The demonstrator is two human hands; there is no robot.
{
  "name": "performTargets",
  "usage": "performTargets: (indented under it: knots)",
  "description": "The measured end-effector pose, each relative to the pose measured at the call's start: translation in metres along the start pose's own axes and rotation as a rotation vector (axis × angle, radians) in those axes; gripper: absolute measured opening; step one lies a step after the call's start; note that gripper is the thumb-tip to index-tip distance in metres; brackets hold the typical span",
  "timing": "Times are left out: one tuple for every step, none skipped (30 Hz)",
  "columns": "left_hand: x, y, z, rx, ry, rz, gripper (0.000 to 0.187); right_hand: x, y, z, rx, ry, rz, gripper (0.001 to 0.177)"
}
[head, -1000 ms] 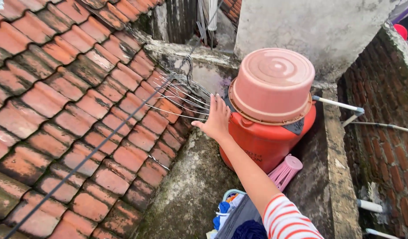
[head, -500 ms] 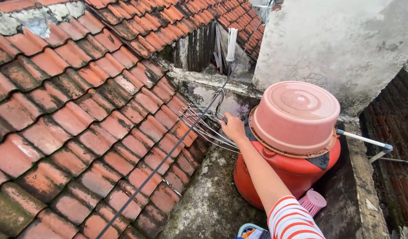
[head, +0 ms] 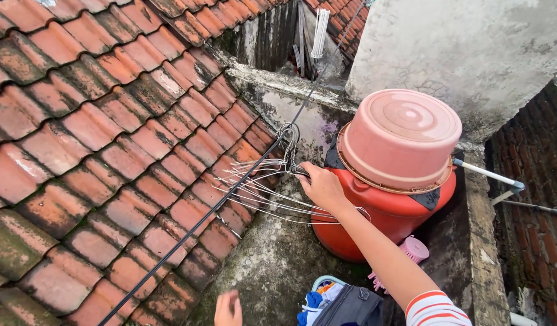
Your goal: The person is hanging laundry by placing garments onto wire hangers and then hanging the hangers on a clothesline on a rooftop.
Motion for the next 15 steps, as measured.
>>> performTargets:
  knots:
    - [-0.014,0.037,-0.057,-0.011,0.008,0.002,0.029,0.014,-0.007,0.012,-0.039,0.039,0.065,0.030]
    - [-0.016,0.061,-0.097,-0.005,0.011,0.004,0.029,0.008,-0.012,0.010,-0.040,0.041,0.072,0.030]
    - [-0.017,0.082,-0.143,-0.282,-0.036,-0.075,0.036,0.004,-0.016,0.010,0.044,0.007,-0.019,0.029]
    - [-0.019,0.096,-0.191,-0.559,-0.083,-0.154,0.044,0.000,-0.020,0.010,0.128,-0.026,-0.110,0.027]
    - [-0.020,0.115,-0.220,-0.557,-0.083,-0.153,0.044,-0.003,-0.022,0.011,0.126,-0.026,-0.108,0.027]
    - [-0.021,0.133,-0.251,-0.751,-0.005,-0.227,0.055,-0.006,-0.024,0.012,0.128,-0.051,-0.103,0.029]
    - [-0.022,0.150,-0.281,-0.943,0.075,-0.300,0.068,-0.010,-0.027,0.013,0.130,-0.076,-0.097,0.032]
    - [-0.032,0.165,-0.284,-0.939,0.074,-0.298,0.068,-0.008,-0.026,0.014,0.128,-0.077,-0.093,0.032]
    - [-0.042,0.181,-0.287,-0.946,0.143,-0.254,0.067,-0.006,-0.023,0.015,0.132,-0.046,-0.092,0.034]
    - [-0.052,0.198,-0.290,-0.953,0.212,-0.210,0.066,-0.004,-0.020,0.016,0.136,-0.015,-0.091,0.036]
    - [-0.055,0.207,-0.290,-0.955,0.211,-0.212,0.066,-0.004,-0.019,0.015,0.137,-0.016,-0.094,0.036]
    - [-0.058,0.216,-0.291,-0.987,0.243,-0.223,0.055,-0.004,-0.017,0.015,0.132,-0.003,-0.110,0.033]
    - [-0.060,0.225,-0.291,-1.017,0.277,-0.232,0.045,-0.005,-0.016,0.014,0.125,0.013,-0.125,0.031]
    - [-0.062,0.236,-0.294,-1.020,0.277,-0.232,0.045,-0.006,-0.008,0.012,0.124,0.013,-0.127,0.031]
    - [-0.063,0.245,-0.296,-1.017,0.291,-0.227,0.044,-0.008,-0.003,0.009,0.121,0.045,-0.122,0.030]
Point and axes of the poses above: each hand's wrist, its own y-axis towards the middle knuckle, its own x-axis out of the back of the hand, z = x × y, the point moved 1 cm from there along y, towards the middle knuckle, and after that the axes turned 12 degrees about -y, right-handed, at the moved point
